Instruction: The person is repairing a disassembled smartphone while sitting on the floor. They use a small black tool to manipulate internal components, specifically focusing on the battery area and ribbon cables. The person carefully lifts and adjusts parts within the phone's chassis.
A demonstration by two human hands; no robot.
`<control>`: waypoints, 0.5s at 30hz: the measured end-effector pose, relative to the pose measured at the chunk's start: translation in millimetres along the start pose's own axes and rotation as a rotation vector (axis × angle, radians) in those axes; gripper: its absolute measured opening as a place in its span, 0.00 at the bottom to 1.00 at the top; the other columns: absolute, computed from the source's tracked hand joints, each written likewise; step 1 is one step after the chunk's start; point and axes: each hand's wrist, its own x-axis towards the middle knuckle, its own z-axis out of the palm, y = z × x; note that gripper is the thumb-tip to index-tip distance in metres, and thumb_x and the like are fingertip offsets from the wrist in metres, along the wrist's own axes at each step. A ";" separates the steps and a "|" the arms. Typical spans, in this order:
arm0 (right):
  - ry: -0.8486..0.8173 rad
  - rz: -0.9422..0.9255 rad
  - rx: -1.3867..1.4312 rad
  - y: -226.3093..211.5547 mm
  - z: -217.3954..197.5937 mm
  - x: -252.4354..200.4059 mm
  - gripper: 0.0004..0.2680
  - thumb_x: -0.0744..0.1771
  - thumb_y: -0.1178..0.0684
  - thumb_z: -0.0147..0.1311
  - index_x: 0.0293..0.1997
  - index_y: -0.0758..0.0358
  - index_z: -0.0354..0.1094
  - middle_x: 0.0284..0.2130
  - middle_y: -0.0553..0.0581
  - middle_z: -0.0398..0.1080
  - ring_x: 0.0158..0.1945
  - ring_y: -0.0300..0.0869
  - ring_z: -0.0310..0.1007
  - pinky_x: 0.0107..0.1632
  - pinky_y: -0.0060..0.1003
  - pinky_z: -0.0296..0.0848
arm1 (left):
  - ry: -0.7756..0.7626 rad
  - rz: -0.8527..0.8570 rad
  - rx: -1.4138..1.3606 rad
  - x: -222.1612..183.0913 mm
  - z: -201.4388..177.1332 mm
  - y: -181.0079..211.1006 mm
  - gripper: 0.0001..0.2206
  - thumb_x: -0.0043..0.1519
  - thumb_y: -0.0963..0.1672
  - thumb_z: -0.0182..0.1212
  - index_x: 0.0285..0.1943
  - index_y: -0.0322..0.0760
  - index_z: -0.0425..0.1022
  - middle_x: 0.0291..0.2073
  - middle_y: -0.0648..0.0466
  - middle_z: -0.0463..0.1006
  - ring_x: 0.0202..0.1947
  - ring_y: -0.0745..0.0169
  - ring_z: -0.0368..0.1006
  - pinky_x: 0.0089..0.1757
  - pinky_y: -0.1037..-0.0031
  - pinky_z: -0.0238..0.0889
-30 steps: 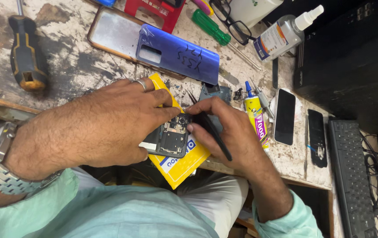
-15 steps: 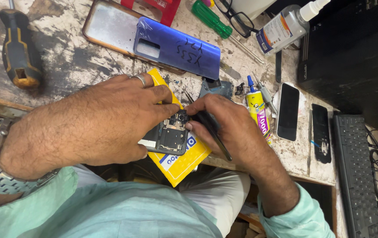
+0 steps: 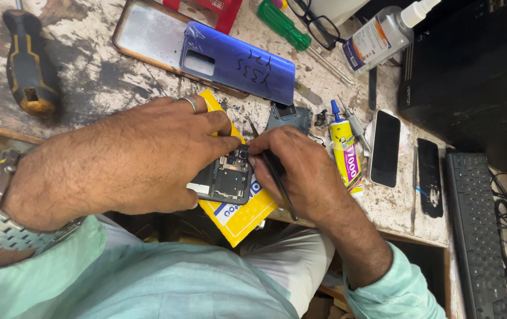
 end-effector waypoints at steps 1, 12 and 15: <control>0.003 0.012 0.006 0.3 0.3 -0.9 0.06 0.66 0.60 0.61 0.45 0.64 0.68 0.41 0.58 0.76 0.47 0.50 0.78 0.49 0.42 0.76 | 0.020 0.003 0.008 -0.5 -0.1 0.6 0.36 0.42 0.50 0.75 0.63 0.38 0.72 0.59 0.49 0.72 0.56 0.48 0.68 0.55 0.58 0.62; 0.096 -0.083 0.118 -1.0 2.1 -12.2 0.08 0.66 0.64 0.62 0.46 0.61 0.70 0.44 0.55 0.77 0.52 0.46 0.78 0.55 0.39 0.76 | -0.103 -0.053 0.024 1.2 -10.7 7.0 0.33 0.45 0.49 0.75 0.62 0.38 0.72 0.56 0.50 0.71 0.56 0.49 0.68 0.55 0.59 0.63; 0.015 -0.154 0.068 7.6 -1.8 -8.2 0.08 0.65 0.62 0.61 0.46 0.60 0.70 0.44 0.54 0.76 0.54 0.49 0.77 0.57 0.41 0.75 | -0.121 -0.058 0.011 1.5 -10.0 6.1 0.33 0.45 0.48 0.74 0.62 0.39 0.72 0.57 0.51 0.71 0.57 0.49 0.68 0.56 0.59 0.62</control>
